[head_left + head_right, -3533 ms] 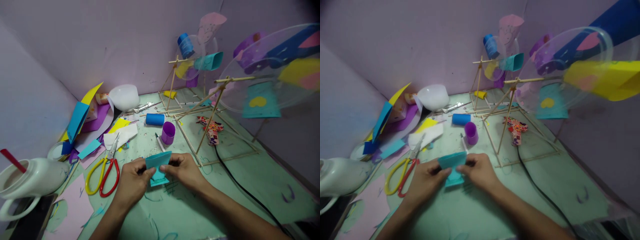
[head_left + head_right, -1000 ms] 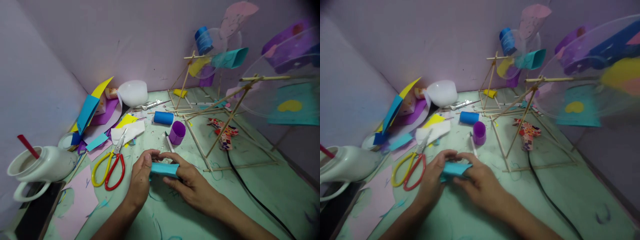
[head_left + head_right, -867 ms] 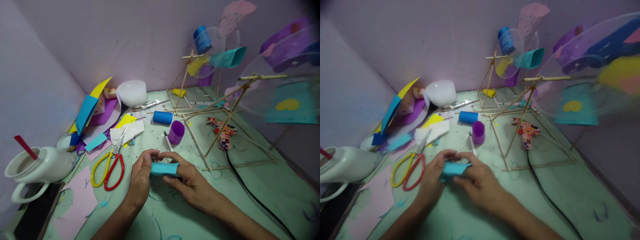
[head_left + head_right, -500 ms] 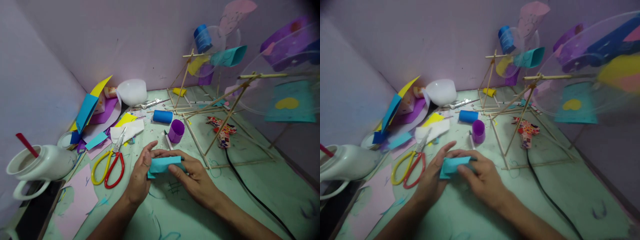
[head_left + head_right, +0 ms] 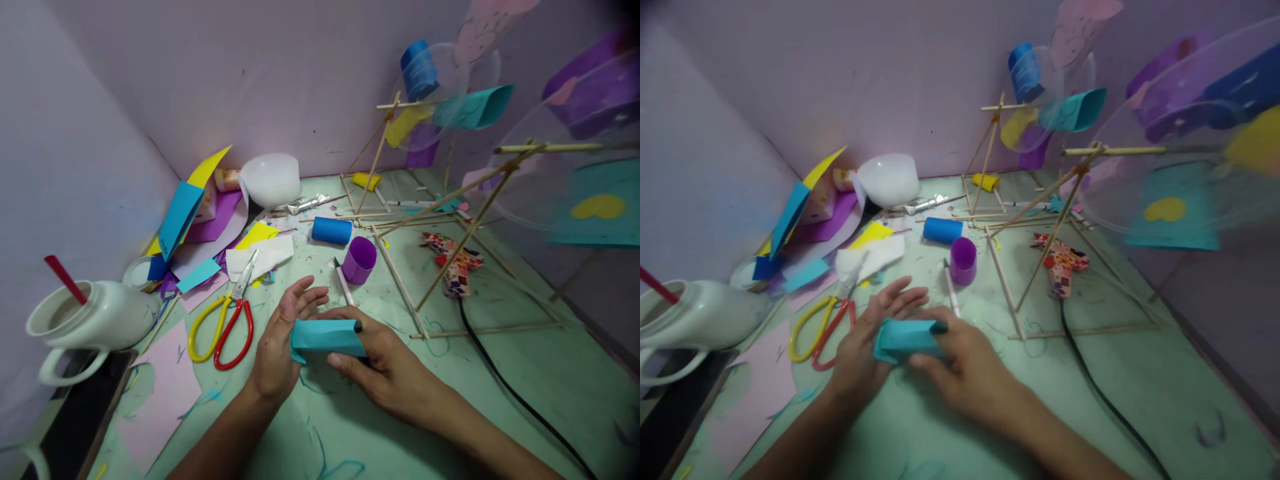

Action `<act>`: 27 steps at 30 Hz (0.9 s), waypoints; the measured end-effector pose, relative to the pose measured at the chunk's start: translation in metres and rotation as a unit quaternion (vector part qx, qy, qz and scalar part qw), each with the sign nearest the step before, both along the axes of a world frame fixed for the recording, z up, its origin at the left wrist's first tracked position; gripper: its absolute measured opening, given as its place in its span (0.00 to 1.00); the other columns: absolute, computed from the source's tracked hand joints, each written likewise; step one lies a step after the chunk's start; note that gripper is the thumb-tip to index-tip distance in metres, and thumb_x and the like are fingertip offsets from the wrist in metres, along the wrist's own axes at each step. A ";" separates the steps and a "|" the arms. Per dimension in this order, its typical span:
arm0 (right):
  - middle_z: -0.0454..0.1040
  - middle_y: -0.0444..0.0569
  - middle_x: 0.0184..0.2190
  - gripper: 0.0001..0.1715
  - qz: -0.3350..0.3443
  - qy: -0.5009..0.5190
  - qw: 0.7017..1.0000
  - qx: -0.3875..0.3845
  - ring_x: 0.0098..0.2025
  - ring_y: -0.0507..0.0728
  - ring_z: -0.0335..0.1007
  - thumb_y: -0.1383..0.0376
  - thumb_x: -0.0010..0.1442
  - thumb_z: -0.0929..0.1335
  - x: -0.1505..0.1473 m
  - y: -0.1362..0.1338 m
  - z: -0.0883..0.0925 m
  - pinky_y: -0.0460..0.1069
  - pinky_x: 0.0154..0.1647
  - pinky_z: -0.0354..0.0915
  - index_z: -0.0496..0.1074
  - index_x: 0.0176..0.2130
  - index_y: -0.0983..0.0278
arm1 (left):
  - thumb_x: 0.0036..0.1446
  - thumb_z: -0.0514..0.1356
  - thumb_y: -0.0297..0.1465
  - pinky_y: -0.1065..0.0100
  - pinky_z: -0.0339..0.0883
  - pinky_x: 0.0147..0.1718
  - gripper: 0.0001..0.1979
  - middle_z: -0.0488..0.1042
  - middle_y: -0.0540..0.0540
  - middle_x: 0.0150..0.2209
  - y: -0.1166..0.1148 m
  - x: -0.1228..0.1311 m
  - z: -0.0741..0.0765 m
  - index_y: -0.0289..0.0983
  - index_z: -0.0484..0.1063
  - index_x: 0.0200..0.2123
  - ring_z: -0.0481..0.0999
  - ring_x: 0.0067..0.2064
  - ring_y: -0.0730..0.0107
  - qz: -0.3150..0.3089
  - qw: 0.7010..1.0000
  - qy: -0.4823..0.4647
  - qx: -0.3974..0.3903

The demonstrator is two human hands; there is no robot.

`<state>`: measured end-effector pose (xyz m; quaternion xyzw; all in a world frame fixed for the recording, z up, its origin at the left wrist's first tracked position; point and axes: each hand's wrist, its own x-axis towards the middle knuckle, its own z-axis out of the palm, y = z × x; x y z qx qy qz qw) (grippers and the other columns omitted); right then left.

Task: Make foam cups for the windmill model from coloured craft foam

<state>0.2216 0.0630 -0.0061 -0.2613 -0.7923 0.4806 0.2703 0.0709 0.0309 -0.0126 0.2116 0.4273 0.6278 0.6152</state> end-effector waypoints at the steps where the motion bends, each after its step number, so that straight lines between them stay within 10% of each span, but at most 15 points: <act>1: 0.70 0.50 0.48 0.12 -0.002 -0.003 1.000 0.006 0.48 0.58 0.69 0.67 0.59 0.66 0.001 0.000 0.000 0.55 0.51 0.65 0.75 0.43 0.58 | 0.58 0.53 0.44 0.55 0.58 0.54 0.22 0.75 0.39 0.46 0.000 0.001 0.000 0.36 0.67 0.50 0.70 0.53 0.55 0.000 1.000 0.001 -0.001; 9: 0.70 0.52 0.49 0.07 -0.093 0.089 0.992 0.012 0.51 0.61 0.67 0.64 0.51 0.72 0.004 -0.009 0.001 0.54 0.50 0.65 0.70 0.31 0.61 | 0.57 0.57 0.37 0.62 0.66 0.45 0.16 0.76 0.41 0.44 0.001 0.001 0.002 0.37 0.68 0.47 0.74 0.45 0.61 0.001 1.000 0.024 0.011; 14: 0.67 0.51 0.53 0.16 -0.172 0.242 0.919 -0.261 0.45 0.59 0.72 0.55 0.52 0.72 0.006 -0.003 -0.010 0.52 0.37 0.70 0.63 0.34 0.59 | 0.59 0.56 0.35 0.63 0.67 0.44 0.15 0.75 0.41 0.47 -0.002 -0.004 0.000 0.38 0.68 0.48 0.75 0.45 0.62 0.001 0.995 0.075 0.066; 19: 0.73 0.56 0.44 0.28 -0.074 0.244 0.827 -0.501 0.38 0.59 0.75 0.52 0.49 0.72 -0.003 0.001 -0.016 0.53 0.37 0.70 0.68 0.46 0.62 | 0.57 0.59 0.35 0.58 0.61 0.53 0.16 0.74 0.41 0.51 -0.007 -0.001 -0.002 0.40 0.69 0.49 0.71 0.52 0.56 -0.061 0.991 0.018 0.118; 27: 0.62 0.57 0.58 0.41 0.031 0.192 0.847 -0.494 0.48 0.62 0.69 0.51 0.50 0.72 -0.003 -0.010 -0.013 0.56 0.47 0.65 0.60 0.58 0.60 | 0.62 0.51 0.40 0.64 0.63 0.48 0.16 0.75 0.42 0.50 -0.008 -0.002 -0.009 0.40 0.69 0.48 0.71 0.52 0.60 -0.037 0.990 0.108 0.085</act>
